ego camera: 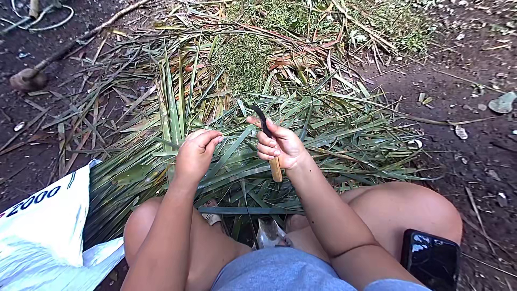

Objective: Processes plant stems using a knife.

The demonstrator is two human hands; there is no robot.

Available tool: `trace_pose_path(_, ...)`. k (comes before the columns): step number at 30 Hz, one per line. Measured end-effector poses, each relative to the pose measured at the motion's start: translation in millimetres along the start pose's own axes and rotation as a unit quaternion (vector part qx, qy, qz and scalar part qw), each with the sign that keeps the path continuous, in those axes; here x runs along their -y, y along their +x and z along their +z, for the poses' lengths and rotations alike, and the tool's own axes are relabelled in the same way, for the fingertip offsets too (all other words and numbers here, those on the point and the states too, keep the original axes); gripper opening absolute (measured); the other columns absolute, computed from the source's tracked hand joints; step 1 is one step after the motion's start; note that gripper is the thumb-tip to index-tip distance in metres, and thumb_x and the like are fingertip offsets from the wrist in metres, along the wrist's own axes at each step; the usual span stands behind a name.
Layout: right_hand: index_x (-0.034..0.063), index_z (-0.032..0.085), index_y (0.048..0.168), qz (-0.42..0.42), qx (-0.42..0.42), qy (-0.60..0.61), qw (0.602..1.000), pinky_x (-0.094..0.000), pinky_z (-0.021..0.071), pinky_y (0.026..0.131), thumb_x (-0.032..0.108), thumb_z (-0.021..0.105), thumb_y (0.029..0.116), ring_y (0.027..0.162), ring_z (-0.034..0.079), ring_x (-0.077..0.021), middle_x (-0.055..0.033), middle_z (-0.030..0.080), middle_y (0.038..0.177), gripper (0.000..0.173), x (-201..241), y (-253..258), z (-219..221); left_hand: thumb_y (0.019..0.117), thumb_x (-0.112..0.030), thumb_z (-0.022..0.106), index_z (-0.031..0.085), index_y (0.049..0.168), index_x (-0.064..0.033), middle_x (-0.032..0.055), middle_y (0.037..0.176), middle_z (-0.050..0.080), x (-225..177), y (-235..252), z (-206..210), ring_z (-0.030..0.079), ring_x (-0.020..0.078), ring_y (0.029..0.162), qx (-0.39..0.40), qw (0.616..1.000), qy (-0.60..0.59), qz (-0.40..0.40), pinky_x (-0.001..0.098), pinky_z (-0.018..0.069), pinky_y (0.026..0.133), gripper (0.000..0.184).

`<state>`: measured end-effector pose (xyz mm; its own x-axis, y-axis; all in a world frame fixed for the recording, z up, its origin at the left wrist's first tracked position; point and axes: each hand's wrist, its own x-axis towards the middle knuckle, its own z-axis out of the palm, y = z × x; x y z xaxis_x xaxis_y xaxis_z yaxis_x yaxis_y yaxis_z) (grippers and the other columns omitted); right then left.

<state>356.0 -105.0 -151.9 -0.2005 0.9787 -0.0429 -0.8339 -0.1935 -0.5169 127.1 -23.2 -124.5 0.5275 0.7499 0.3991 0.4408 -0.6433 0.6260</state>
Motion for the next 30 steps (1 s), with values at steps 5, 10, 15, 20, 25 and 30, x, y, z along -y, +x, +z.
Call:
trace_pose_path(5, 0.0138, 0.057, 0.140, -0.100, 0.016, -0.038, 0.994, -0.0154, 0.0392, 0.038, 0.046, 0.030, 0.1108, 0.039, 0.043, -0.0012, 0.0069, 0.045, 0.055, 0.051, 29, -14, -7, 0.1007, -0.017, 0.064, 0.078, 0.105, -0.0064, 0.0082, 0.105, 0.075, 3, -1, -2, 0.068, 0.0189, 0.104, -0.042, 0.999, 0.010, 0.016, 0.0381, 0.0497, 0.098, 0.018)
trace_pose_path(10, 0.0147, 0.057, 0.139, -0.147, 0.005, -0.041, 0.988, -0.0153, 0.0370, 0.036, 0.047, 0.026, 0.1112, 0.037, 0.040, -0.0012, 0.0068, 0.043, 0.054, 0.053, 40, -20, -10, 0.1001, -0.016, 0.065, 0.078, 0.105, -0.0057, 0.0095, 0.103, 0.074, 4, -1, -2, 0.068, 0.0192, 0.104, -0.057, 0.998, 0.011, 0.034, 0.0365, 0.0500, 0.097, 0.017)
trace_pose_path(15, 0.0164, 0.055, 0.142, -0.135, 0.016, -0.026, 0.990, -0.0154, 0.0372, 0.036, 0.048, 0.026, 0.1111, 0.037, 0.041, -0.0012, 0.0070, 0.042, 0.054, 0.052, 36, -19, -10, 0.1002, -0.016, 0.064, 0.078, 0.104, -0.0061, 0.0073, 0.101, 0.075, 6, 1, -4, 0.067, 0.0161, 0.101, -0.074, 0.997, 0.010, 0.022, 0.0334, 0.0484, 0.097, 0.018)
trace_pose_path(20, 0.0146, 0.054, 0.144, -0.124, 0.049, 0.002, 0.991, -0.0160, 0.0386, 0.036, 0.048, 0.030, 0.1104, 0.037, 0.043, -0.0016, 0.0063, 0.043, 0.053, 0.053, 34, -18, -11, 0.0998, -0.016, 0.065, 0.078, 0.103, -0.0055, 0.0081, 0.101, 0.074, 5, 0, -3, 0.067, 0.0176, 0.101, -0.063, 0.998, 0.010, 0.028, 0.0362, 0.0493, 0.097, 0.017)
trace_pose_path(25, 0.0160, 0.055, 0.144, -0.102, 0.048, 0.013, 0.994, -0.0160, 0.0377, 0.036, 0.050, 0.031, 0.1099, 0.037, 0.041, -0.0014, 0.0067, 0.043, 0.054, 0.053, 21, -11, -6, 0.1000, -0.017, 0.065, 0.078, 0.103, -0.0059, 0.0084, 0.101, 0.074, 5, -1, 5, 0.068, 0.0179, 0.102, -0.054, 0.998, 0.003, 0.042, 0.0357, 0.0503, 0.097, 0.017)
trace_pose_path(30, 0.0167, 0.056, 0.144, -0.081, 0.064, 0.028, 0.994, -0.0169, 0.0402, 0.037, 0.049, 0.034, 0.1093, 0.038, 0.044, -0.0023, 0.0065, 0.046, 0.053, 0.052, 15, -7, -8, 0.1005, -0.015, 0.064, 0.078, 0.104, -0.0047, 0.0088, 0.102, 0.074, 7, 0, -1, 0.067, 0.0169, 0.101, -0.067, 0.997, -0.008, 0.029, 0.0342, 0.0503, 0.096, 0.017)
